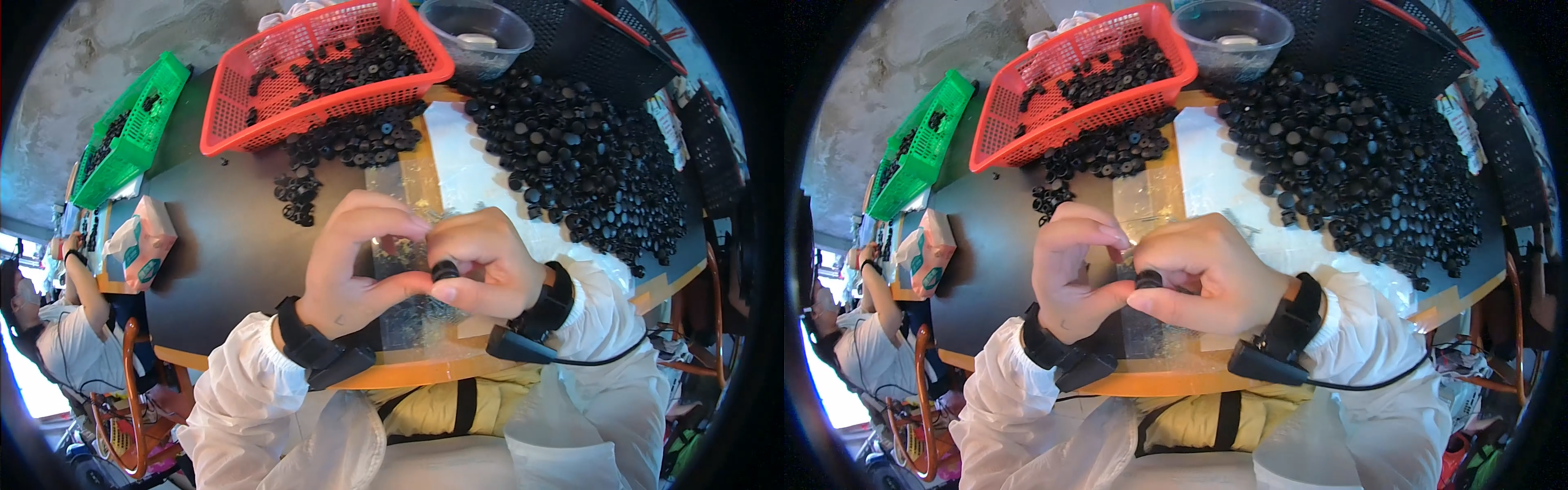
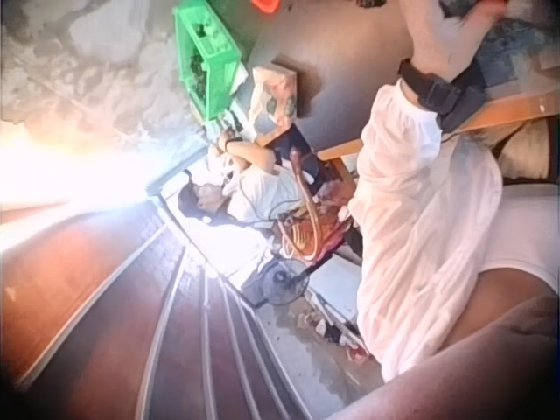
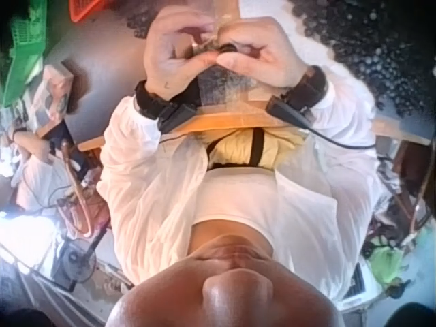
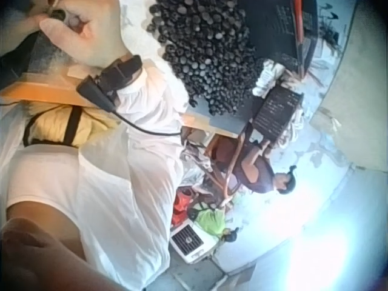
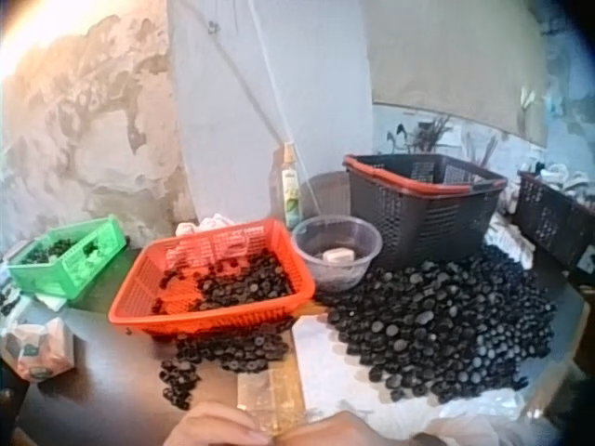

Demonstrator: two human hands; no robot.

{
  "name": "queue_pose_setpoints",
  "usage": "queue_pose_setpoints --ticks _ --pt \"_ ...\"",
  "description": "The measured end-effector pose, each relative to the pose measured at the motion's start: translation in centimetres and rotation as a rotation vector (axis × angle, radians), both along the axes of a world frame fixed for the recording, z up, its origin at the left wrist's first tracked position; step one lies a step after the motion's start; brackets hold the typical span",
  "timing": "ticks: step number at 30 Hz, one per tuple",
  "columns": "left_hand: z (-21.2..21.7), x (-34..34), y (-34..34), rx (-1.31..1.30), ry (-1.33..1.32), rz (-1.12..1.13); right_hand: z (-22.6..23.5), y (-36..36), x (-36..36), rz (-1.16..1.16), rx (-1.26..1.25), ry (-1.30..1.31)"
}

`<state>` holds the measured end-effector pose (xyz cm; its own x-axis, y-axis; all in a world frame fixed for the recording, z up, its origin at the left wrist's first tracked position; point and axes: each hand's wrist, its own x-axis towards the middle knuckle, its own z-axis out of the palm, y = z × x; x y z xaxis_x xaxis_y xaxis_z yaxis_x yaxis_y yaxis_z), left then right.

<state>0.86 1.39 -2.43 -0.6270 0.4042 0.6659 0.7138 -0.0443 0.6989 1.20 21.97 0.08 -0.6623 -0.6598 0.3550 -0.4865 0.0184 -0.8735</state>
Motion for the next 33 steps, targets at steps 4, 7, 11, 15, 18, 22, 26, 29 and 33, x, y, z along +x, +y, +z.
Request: queue_pose_setpoints --ticks 4,7,11,15,18,22,26,29,33 --pt "0.0 0.2 0.5 0.013 -0.057 0.055 0.9 1.7 -1.2 -0.084 0.158 0.23" --pt "0.2 0.2 0.2 -0.015 -0.081 0.111 3.2 2.9 -1.5 -0.401 0.527 0.656" --pt "1.0 0.4 -0.1 -0.097 -0.129 0.146 6.3 9.7 -2.8 -0.806 0.788 0.546" --pt "1.0 0.2 -0.2 -0.304 -0.007 0.233 7.1 14.4 -6.4 -1.202 1.066 0.483" --pt "0.9 -0.2 0.0 -0.331 0.05 0.26 6.4 17.1 -8.1 -1.295 1.139 0.474" --pt "0.9 -0.6 -0.5 -0.391 0.104 0.316 7.3 16.2 -9.2 -1.303 1.356 0.424" --pt "0.7 -0.7 -1.0 -0.486 0.102 0.229 7.0 10.1 -7.6 -1.005 0.96 0.536" --pt "0.3 -0.8 -1.4 -0.577 0.213 0.163 4.3 3.3 -6.7 -0.696 0.856 0.505" --pt "-0.6 -1.2 -0.4 -0.511 0.174 0.254 -0.1 -0.4 -8.1 -0.55 0.736 0.682"
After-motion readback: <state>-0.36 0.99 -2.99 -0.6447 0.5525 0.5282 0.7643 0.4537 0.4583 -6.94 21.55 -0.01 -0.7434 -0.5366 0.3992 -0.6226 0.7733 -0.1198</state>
